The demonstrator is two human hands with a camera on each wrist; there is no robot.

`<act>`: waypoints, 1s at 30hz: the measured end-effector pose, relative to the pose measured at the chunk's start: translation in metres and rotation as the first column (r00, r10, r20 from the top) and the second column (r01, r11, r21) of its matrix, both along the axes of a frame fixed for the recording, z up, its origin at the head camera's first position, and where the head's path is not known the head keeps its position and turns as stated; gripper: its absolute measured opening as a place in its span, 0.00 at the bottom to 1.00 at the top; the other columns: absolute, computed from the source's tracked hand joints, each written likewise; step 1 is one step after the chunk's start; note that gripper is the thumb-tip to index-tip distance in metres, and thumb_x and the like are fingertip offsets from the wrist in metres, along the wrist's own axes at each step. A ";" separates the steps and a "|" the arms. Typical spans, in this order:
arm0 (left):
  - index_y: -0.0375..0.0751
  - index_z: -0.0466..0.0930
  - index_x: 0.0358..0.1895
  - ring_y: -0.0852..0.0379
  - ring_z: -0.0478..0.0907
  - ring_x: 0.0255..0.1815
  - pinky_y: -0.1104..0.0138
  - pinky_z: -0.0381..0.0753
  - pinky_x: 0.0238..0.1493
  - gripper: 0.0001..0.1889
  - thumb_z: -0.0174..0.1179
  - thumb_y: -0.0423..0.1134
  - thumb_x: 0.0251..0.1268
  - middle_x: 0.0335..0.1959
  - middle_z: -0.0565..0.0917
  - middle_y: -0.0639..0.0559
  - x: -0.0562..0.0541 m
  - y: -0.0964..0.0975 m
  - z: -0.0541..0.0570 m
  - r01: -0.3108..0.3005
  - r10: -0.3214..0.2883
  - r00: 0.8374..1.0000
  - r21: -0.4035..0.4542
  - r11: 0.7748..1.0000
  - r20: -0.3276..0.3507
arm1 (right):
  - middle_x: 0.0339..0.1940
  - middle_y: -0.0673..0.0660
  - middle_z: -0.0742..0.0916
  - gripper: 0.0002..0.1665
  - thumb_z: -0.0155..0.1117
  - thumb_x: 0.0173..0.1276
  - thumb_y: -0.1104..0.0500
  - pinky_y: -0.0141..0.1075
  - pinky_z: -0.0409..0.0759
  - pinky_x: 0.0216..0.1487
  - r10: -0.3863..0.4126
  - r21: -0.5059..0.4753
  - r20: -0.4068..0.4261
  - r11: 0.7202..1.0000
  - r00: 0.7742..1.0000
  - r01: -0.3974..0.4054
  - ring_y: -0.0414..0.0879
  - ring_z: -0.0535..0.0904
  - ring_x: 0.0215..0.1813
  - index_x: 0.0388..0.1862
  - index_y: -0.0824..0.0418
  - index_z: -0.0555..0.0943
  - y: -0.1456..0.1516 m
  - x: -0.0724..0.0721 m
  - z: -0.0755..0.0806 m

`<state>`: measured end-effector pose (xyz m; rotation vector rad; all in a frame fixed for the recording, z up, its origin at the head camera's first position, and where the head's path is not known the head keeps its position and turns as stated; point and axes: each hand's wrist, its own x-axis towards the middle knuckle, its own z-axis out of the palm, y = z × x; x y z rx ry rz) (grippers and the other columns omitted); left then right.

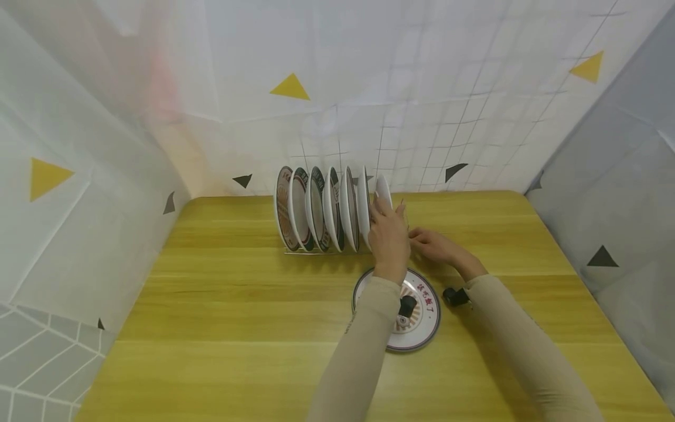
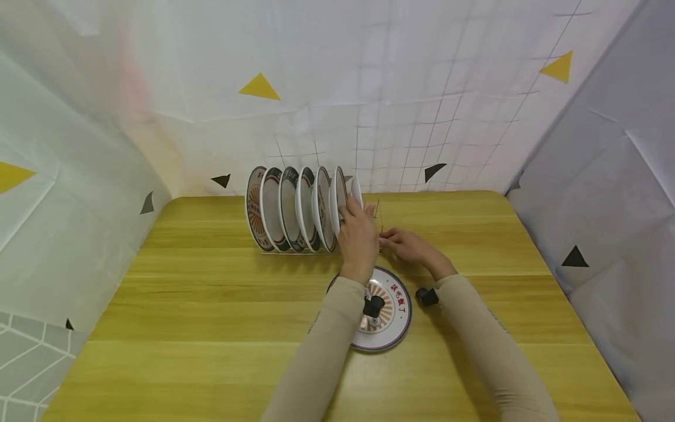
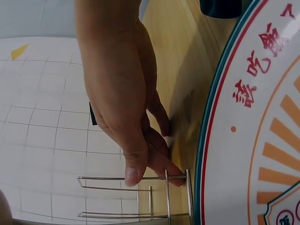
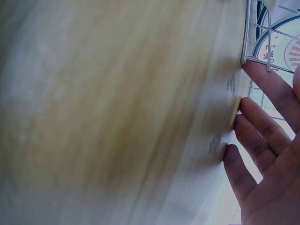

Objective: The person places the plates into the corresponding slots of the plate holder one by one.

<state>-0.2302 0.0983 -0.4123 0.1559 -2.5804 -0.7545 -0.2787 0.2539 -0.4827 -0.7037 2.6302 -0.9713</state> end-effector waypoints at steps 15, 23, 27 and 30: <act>0.31 0.47 0.74 0.40 0.83 0.49 0.56 0.85 0.39 0.39 0.27 0.62 0.75 0.66 0.69 0.31 0.002 0.003 -0.007 0.024 -0.031 0.996 0.080 0.997 0.082 | 0.58 0.66 0.80 0.20 0.49 0.79 0.56 0.59 0.69 0.65 -0.015 -0.014 0.028 1.000 0.999 0.016 0.64 0.74 0.62 0.45 0.64 0.87 0.002 0.000 -0.005; 0.36 0.35 0.78 0.38 0.78 0.56 0.54 0.83 0.46 0.44 0.23 0.67 0.72 0.71 0.62 0.31 0.007 0.000 -0.003 0.057 -0.075 0.989 0.137 0.989 0.127 | 0.58 0.66 0.80 0.21 0.48 0.79 0.55 0.59 0.68 0.65 -0.025 0.018 0.020 1.000 0.999 0.025 0.64 0.74 0.62 0.43 0.62 0.88 0.002 0.000 -0.005; 0.37 0.32 0.78 0.39 0.78 0.56 0.54 0.83 0.45 0.45 0.22 0.68 0.71 0.71 0.60 0.32 0.020 -0.003 0.005 0.111 -0.124 0.987 0.122 0.986 0.101 | 0.67 0.70 0.75 0.20 0.49 0.79 0.56 0.60 0.63 0.69 -0.030 -0.001 0.042 1.000 0.999 0.030 0.67 0.68 0.69 0.53 0.67 0.83 0.004 0.000 -0.005; 0.38 0.32 0.79 0.40 0.76 0.56 0.54 0.84 0.43 0.45 0.24 0.68 0.72 0.69 0.61 0.32 0.034 -0.006 0.014 0.170 -0.174 0.984 0.081 0.982 0.045 | 0.62 0.69 0.79 0.20 0.50 0.78 0.55 0.57 0.68 0.66 -0.032 -0.028 0.047 0.999 0.998 0.033 0.64 0.73 0.65 0.57 0.67 0.80 0.006 -0.001 -0.003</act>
